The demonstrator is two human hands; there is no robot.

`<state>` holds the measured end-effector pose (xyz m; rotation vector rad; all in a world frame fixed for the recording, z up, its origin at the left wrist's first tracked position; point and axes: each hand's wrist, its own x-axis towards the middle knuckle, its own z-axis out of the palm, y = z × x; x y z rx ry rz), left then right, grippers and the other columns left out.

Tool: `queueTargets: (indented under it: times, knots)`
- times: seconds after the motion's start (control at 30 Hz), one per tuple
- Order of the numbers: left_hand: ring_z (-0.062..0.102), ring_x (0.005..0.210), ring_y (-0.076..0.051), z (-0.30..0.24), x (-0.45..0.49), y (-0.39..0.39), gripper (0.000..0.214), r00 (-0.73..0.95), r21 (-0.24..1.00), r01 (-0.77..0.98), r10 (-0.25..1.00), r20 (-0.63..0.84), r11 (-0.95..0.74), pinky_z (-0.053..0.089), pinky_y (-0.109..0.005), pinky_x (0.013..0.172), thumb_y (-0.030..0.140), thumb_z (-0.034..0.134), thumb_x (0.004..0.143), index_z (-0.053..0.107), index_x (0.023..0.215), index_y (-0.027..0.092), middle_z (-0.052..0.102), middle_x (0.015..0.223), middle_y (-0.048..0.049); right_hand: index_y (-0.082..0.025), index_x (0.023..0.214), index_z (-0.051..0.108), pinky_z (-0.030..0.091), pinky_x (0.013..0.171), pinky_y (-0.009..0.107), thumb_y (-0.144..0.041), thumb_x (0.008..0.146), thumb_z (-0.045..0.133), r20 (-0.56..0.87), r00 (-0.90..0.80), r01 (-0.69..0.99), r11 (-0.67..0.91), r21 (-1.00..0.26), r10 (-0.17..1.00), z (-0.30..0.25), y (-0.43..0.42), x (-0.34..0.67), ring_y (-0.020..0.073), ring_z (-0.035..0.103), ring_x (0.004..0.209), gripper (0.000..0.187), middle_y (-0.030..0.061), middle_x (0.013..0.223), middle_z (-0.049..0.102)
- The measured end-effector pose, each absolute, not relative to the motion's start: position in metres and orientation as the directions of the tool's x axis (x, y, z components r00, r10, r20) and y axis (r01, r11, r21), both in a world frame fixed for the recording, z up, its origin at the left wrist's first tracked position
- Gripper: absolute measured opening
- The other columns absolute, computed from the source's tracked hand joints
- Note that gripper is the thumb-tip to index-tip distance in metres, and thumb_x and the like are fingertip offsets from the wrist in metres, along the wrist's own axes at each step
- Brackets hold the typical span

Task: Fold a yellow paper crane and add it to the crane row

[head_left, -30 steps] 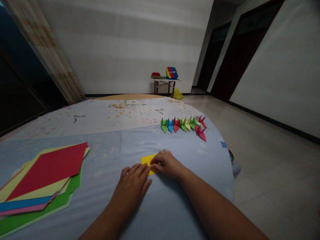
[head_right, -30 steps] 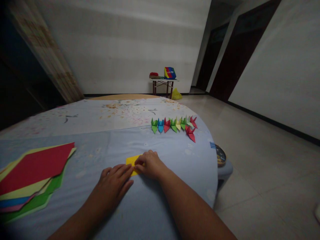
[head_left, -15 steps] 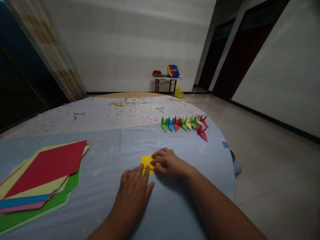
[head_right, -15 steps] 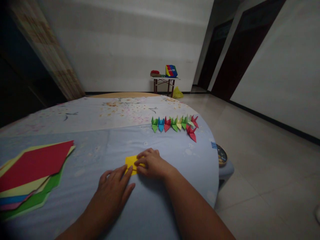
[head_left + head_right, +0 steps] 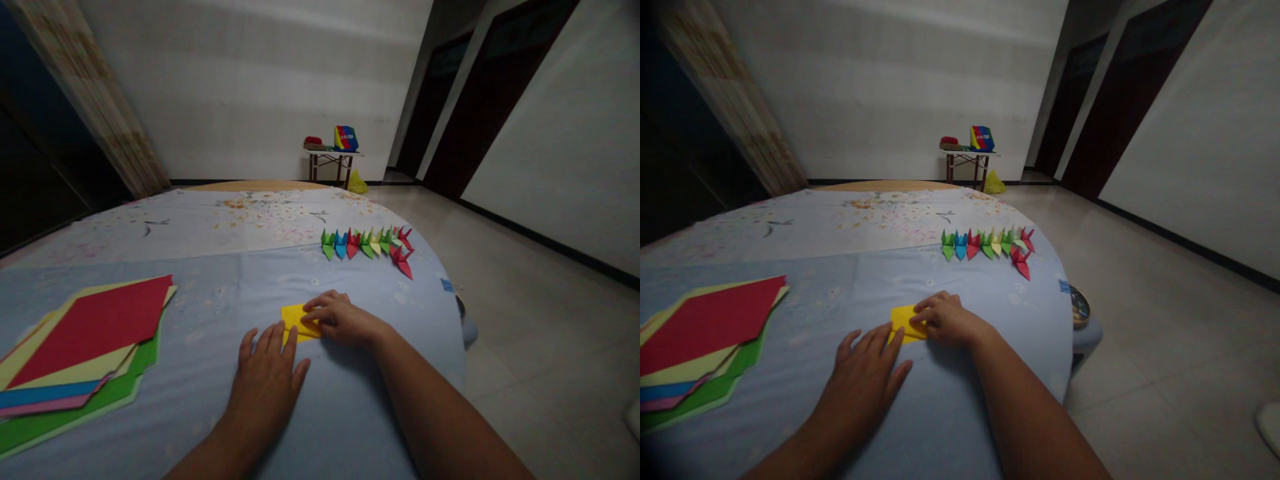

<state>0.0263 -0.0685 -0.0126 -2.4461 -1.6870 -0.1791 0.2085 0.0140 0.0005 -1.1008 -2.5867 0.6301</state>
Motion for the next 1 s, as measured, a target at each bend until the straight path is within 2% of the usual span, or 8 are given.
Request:
queueTargets:
  times: [0.13, 0.37, 0.63, 0.87, 1.0]
  knots:
    - [0.044, 0.121, -0.029, -0.017, 0.022, -0.063, 0.045, 0.398, -0.043, 0.916, 0.893, 0.21, -0.398, 0.016, -0.056, 0.103, 0.039, 0.042, 0.087, 0.052, 0.123, 0.015, 0.052, 0.128, -0.0167, -0.034, 0.107, 0.063, 0.027, 0.094, 0.043, -0.01, 0.077, 0.051, 0.04, -0.675, 0.639, 0.61, -0.468, 0.737, 0.005, 0.013, 0.214, 0.0221, 0.04, 0.112, 0.04, -0.0001, 0.119, 0.057]
    - [0.041, 0.123, -0.03, -0.016, 0.021, -0.059, 0.043, 0.402, -0.016, 0.913, 0.888, 0.223, -0.409, 0.014, -0.057, 0.103, 0.037, 0.04, 0.088, 0.053, 0.122, 0.016, 0.051, 0.131, -0.0142, -0.031, 0.098, 0.067, 0.028, 0.092, 0.042, -0.026, 0.08, 0.057, 0.084, -0.647, 0.634, 0.596, -0.493, 0.758, 0.004, 0.013, 0.213, 0.0217, 0.044, 0.106, 0.022, 0.0011, 0.111, 0.06]
    - [0.043, 0.122, -0.03, -0.019, 0.021, -0.059, 0.045, 0.422, -0.009, 0.903, 0.885, 0.198, -0.429, 0.01, -0.057, 0.104, 0.036, 0.041, 0.087, 0.05, 0.125, 0.014, 0.052, 0.13, -0.0137, -0.033, 0.098, 0.067, 0.029, 0.091, 0.041, -0.026, 0.081, 0.057, 0.079, -0.632, 0.639, 0.577, -0.51, 0.771, 0.002, 0.015, 0.212, 0.0208, 0.045, 0.106, 0.021, 0.0007, 0.111, 0.06]
    - [0.043, 0.122, -0.029, -0.02, 0.014, -0.059, 0.043, 0.466, 0.001, 0.881, 0.868, 0.175, -0.473, 0.012, -0.057, 0.102, 0.039, 0.042, 0.087, 0.048, 0.127, 0.023, 0.05, 0.131, -0.0118, -0.034, 0.098, 0.067, 0.029, 0.091, 0.041, -0.027, 0.081, 0.057, 0.085, -0.634, 0.644, 0.586, -0.492, 0.769, -0.001, 0.016, 0.212, 0.0208, 0.045, 0.106, 0.021, 0.0009, 0.111, 0.06]
    - [0.037, 0.126, -0.03, -0.019, 0.013, -0.058, 0.044, 0.462, 0.008, 0.883, 0.872, 0.161, -0.469, 0.012, -0.057, 0.102, 0.04, 0.042, 0.087, 0.047, 0.127, 0.025, 0.045, 0.136, -0.0098, -0.034, 0.099, 0.067, 0.029, 0.091, 0.041, -0.027, 0.081, 0.057, 0.084, -0.638, 0.641, 0.589, -0.492, 0.765, -0.001, 0.017, 0.212, 0.0211, 0.045, 0.106, 0.021, 0.0009, 0.112, 0.059]
